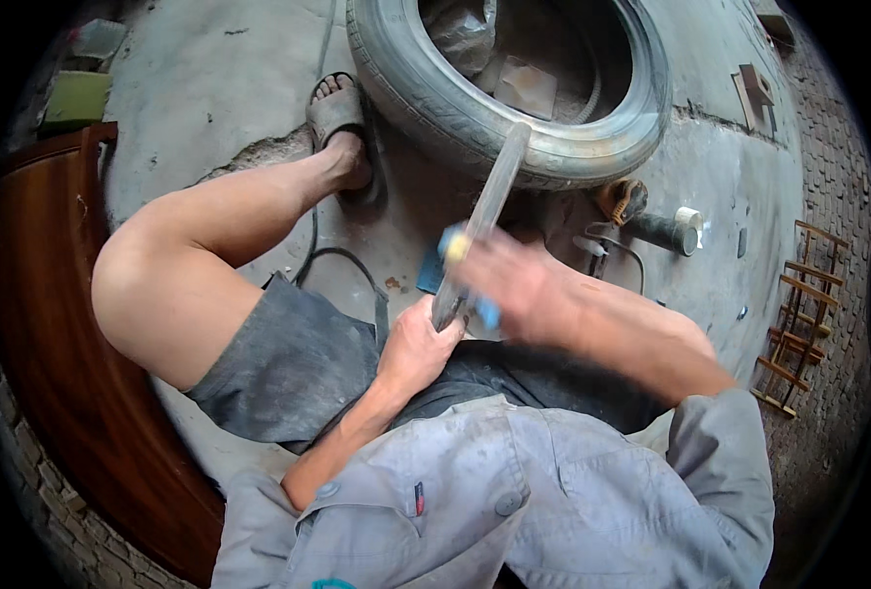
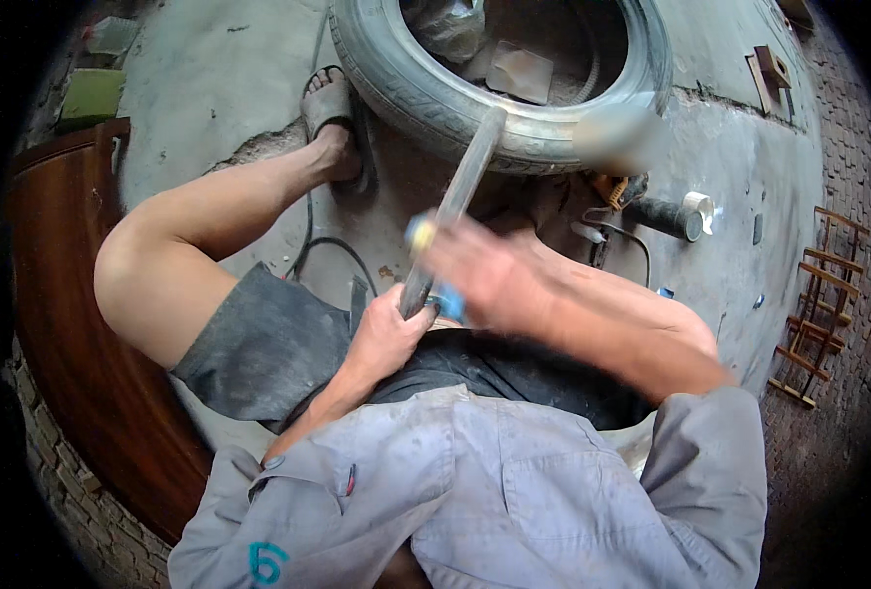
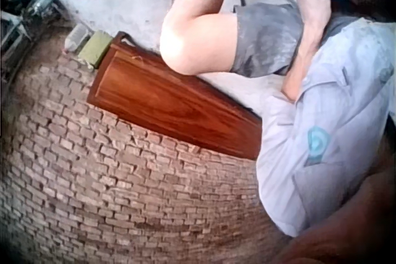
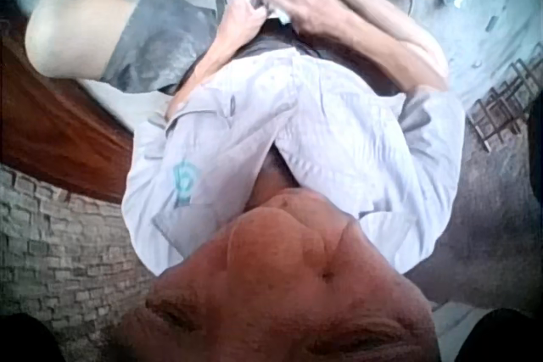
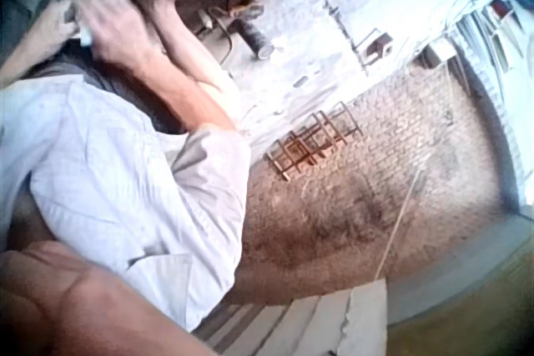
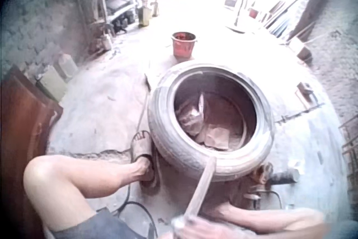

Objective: The person sits on the floor and applies a liquid to a long metal bar, then repeatedly rubs the bar with a sanding block. The person switches sanding blocks and continues rubbing the bar until the end of the clip.

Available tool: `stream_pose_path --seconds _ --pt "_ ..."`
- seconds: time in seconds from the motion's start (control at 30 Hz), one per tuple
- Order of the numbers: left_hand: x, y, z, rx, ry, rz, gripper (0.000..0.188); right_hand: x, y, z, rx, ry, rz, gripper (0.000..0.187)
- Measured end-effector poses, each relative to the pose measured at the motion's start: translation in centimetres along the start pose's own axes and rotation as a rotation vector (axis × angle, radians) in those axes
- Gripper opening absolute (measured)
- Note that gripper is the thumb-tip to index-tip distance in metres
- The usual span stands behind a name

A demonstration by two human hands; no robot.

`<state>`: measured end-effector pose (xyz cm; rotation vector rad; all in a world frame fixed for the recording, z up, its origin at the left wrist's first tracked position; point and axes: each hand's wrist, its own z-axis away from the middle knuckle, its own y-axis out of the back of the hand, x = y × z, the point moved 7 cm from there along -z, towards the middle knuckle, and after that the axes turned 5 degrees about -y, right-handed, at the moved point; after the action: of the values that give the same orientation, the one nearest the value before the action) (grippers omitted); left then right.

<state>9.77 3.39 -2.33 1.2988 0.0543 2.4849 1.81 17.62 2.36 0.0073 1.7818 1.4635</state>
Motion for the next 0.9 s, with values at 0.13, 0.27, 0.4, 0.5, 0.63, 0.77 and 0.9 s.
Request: stream_pose_path --seconds 0.13,0.27,0.4,0.5,0.63,0.77,0.9 --pt "0.4 0.5 -0.1 -0.013 0.047 -0.075 0.038 2.1 1.1 -0.7 0.034 0.074 0.062 0.079" --pt "0.4 0.1 -0.2 -0.058 0.080 0.005 0.037 6.4 2.9 -1.8 0.132 -0.141 0.195 0.089" --pt "-0.5 -0.2 -0.1 -0.003 -0.066 0.019 0.035 -1.5 0.2 0.3 0.007 0.144 -0.054 0.082" --pt "-0.6 -0.2 -0.3 -0.068 0.112 0.006 0.036 4.6 1.4 -0.7 0.114 -0.003 0.165 0.083" --pt "-0.2 -0.3 -0.3 -0.086 0.148 0.054 0.034 3.7 1.6 -0.6 0.146 -0.072 0.196 0.086" --pt "0.6 0.1 -0.1 0.019 -0.006 -0.015 0.032 -2.2 -0.4 1.5 -0.098 0.118 -0.120 0.085" --pt "0.8 0.2 0.1 0.037 0.051 -0.099 0.032 6.2 3.3 -1.4 0.138 -0.277 -0.027 0.081"
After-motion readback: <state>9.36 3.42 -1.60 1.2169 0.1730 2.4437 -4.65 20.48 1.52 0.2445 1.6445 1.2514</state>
